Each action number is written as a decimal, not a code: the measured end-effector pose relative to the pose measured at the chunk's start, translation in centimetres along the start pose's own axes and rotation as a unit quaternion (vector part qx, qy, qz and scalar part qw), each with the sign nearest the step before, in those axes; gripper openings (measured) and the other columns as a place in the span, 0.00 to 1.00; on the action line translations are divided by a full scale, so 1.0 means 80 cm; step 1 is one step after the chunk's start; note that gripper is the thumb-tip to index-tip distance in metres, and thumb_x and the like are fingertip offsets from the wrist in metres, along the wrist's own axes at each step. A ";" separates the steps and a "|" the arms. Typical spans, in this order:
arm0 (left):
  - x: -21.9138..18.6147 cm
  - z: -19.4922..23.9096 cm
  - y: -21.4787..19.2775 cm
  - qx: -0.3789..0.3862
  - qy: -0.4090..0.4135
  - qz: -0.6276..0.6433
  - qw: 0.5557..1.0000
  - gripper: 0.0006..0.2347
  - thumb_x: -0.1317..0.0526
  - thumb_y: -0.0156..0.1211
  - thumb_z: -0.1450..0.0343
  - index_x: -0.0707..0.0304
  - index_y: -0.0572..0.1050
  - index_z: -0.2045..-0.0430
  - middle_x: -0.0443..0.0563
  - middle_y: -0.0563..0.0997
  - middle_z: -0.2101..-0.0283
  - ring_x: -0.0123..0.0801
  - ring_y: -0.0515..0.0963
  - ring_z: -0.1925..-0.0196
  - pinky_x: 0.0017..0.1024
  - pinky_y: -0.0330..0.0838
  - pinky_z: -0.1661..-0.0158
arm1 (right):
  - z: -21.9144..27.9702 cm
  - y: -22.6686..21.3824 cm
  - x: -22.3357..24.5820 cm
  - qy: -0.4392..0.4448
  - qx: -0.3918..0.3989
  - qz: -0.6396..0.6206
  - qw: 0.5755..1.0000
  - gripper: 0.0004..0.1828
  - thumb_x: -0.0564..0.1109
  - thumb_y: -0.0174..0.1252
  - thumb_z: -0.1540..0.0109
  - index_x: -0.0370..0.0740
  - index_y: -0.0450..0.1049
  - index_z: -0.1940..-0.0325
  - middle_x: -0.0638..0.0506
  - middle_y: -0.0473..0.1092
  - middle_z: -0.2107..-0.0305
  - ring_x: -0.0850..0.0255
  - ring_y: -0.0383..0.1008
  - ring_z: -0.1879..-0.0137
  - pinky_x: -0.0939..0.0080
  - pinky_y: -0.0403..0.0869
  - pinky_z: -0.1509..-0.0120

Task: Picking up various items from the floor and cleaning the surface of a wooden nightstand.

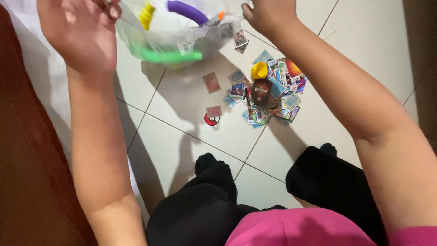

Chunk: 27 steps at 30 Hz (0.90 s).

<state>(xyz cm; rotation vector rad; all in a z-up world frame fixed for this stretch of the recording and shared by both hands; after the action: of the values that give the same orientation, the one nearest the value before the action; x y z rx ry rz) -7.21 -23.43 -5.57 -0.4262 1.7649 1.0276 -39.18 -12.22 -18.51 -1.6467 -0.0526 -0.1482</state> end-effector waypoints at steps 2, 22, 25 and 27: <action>-0.024 0.012 0.038 0.026 0.045 -0.076 0.996 0.20 0.48 0.50 0.18 0.63 0.62 0.39 0.50 0.76 0.51 0.32 0.75 0.59 0.26 0.66 0.61 | 0.011 -0.026 0.003 0.006 -0.056 -0.010 0.998 0.12 0.52 0.64 0.34 0.41 0.80 0.60 0.48 0.77 0.72 0.48 0.77 0.67 0.48 0.73 0.63; 0.081 0.048 0.093 0.104 -0.128 -0.071 0.984 0.32 0.44 0.58 0.25 0.62 0.56 0.30 0.51 0.66 0.34 0.26 0.72 0.54 0.23 0.64 0.51 | 0.236 0.114 -0.011 0.248 -0.158 -0.358 0.886 0.39 0.54 0.72 0.38 0.42 0.54 0.35 0.44 0.61 0.50 0.53 0.71 0.52 0.57 0.75 0.52; 0.083 0.037 0.100 0.114 -0.125 -0.087 0.982 0.31 0.44 0.57 0.24 0.61 0.57 0.30 0.51 0.66 0.34 0.26 0.72 0.53 0.23 0.64 0.51 | 0.236 0.128 -0.003 0.252 -0.030 -0.216 0.943 0.40 0.60 0.74 0.45 0.41 0.62 0.40 0.41 0.64 0.51 0.44 0.74 0.54 0.48 0.74 0.56; 0.089 0.036 0.105 0.119 -0.132 -0.089 0.980 0.30 0.45 0.57 0.24 0.61 0.57 0.31 0.51 0.65 0.34 0.26 0.72 0.52 0.24 0.64 0.50 | 0.250 0.164 -0.010 0.267 0.035 -0.220 0.937 0.36 0.59 0.71 0.47 0.42 0.66 0.43 0.41 0.65 0.51 0.42 0.75 0.56 0.46 0.74 0.58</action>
<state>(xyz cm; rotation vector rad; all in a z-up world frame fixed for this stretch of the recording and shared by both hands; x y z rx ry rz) -14.34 -15.06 -8.51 -0.2761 1.5564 0.7020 -37.09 6.65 -33.08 -1.4545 -0.0103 -0.9214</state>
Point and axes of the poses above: each hand's wrist, its own z-axis away from the middle knuckle, its own y-axis out of the palm, x = y × z, the point moved 10 cm from there along -z, towards the middle knuckle
